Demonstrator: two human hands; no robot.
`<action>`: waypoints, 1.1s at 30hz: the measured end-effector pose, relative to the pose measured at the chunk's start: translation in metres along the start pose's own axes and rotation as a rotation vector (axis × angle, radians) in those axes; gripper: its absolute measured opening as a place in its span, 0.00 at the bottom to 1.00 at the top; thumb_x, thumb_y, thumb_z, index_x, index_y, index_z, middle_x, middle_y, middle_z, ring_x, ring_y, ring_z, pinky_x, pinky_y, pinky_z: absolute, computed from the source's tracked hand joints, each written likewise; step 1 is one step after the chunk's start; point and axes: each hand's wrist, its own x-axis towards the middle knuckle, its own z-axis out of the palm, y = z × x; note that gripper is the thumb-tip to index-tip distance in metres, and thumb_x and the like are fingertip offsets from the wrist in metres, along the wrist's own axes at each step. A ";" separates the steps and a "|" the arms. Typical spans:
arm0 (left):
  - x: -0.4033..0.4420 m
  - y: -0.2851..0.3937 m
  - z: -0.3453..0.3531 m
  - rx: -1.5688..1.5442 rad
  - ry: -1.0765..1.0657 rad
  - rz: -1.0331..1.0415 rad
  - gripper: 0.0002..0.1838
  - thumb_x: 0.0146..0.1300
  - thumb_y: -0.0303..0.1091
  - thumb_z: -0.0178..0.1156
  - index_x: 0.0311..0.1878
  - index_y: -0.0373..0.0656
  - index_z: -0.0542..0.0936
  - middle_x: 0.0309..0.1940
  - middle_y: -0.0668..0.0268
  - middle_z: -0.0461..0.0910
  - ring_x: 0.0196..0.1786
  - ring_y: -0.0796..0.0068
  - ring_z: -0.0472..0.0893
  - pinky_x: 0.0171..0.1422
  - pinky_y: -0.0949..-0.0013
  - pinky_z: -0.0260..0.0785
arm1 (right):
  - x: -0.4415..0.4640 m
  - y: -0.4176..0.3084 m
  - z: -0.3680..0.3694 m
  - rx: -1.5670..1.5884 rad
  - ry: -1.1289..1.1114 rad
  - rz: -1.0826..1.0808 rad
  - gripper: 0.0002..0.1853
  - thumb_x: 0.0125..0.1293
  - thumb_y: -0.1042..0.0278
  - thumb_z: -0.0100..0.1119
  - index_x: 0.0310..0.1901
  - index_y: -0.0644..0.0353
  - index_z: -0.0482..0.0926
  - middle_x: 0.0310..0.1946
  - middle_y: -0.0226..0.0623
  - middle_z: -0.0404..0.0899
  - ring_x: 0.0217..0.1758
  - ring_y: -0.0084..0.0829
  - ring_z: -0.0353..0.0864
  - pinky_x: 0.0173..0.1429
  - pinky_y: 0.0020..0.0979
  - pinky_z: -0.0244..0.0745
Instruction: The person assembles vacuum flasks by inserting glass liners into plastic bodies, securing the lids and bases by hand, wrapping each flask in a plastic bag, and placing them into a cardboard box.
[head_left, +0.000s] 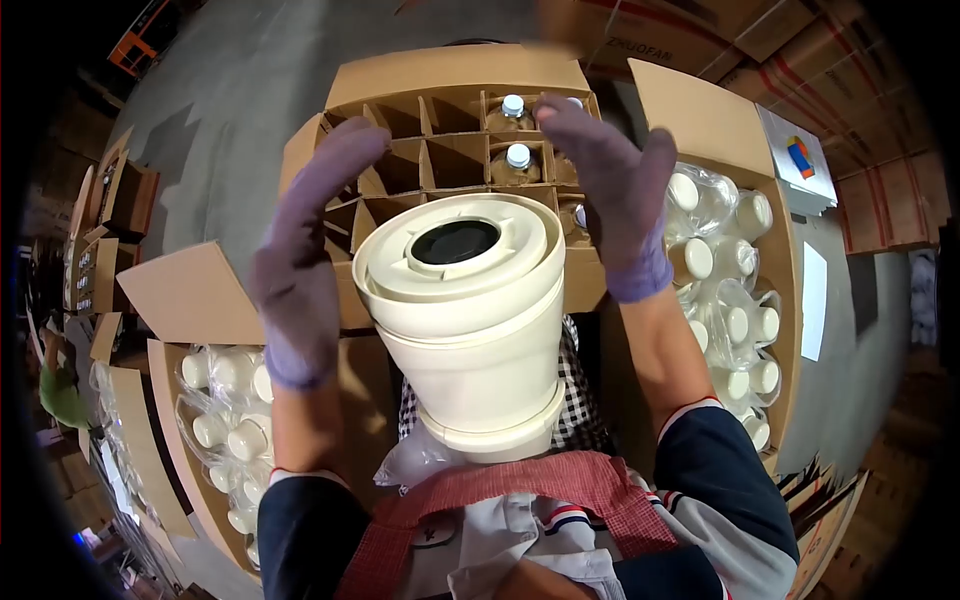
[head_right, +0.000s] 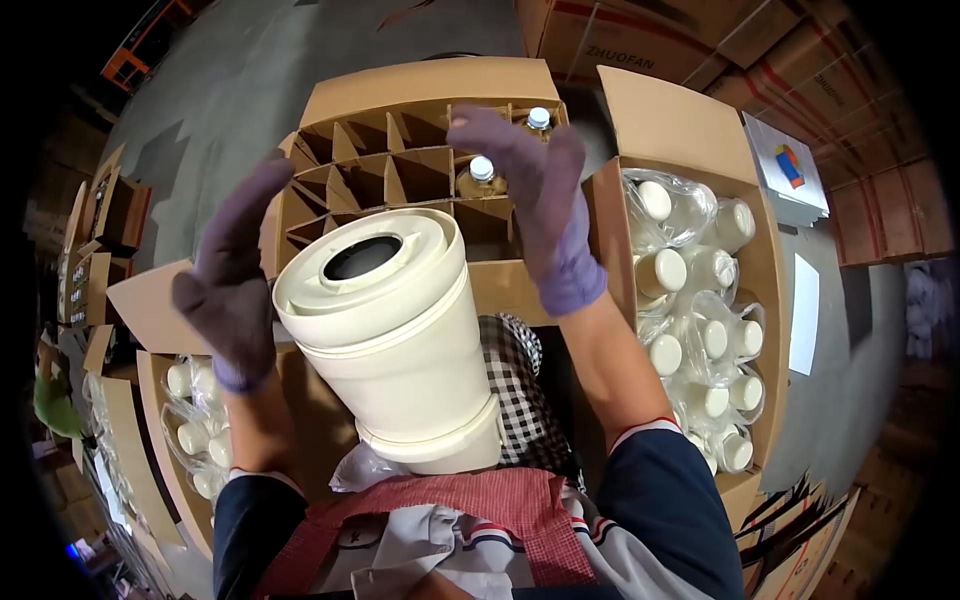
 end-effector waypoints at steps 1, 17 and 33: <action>0.002 0.002 0.010 0.216 -0.139 0.122 0.42 0.73 0.63 0.31 0.61 0.30 0.76 0.61 0.49 0.76 0.68 0.55 0.72 0.74 0.56 0.61 | 0.009 0.003 0.004 -0.011 -0.081 0.042 0.46 0.77 0.32 0.17 0.51 0.64 0.83 0.59 0.48 0.79 0.66 0.41 0.75 0.74 0.38 0.64; -0.010 -0.016 -0.015 0.160 -0.086 -0.048 0.32 0.79 0.52 0.36 0.71 0.34 0.66 0.69 0.54 0.67 0.70 0.60 0.69 0.75 0.65 0.57 | -0.019 -0.042 0.048 -0.474 -0.312 -0.166 0.37 0.75 0.36 0.31 0.52 0.63 0.82 0.55 0.51 0.82 0.60 0.46 0.81 0.71 0.41 0.68; -0.011 -0.001 -0.011 0.432 -0.193 0.053 0.32 0.77 0.51 0.36 0.66 0.30 0.70 0.63 0.51 0.74 0.68 0.64 0.72 0.74 0.65 0.61 | -0.016 -0.026 0.041 -0.414 -0.278 -0.017 0.36 0.74 0.39 0.33 0.56 0.65 0.80 0.57 0.48 0.81 0.61 0.42 0.81 0.70 0.42 0.69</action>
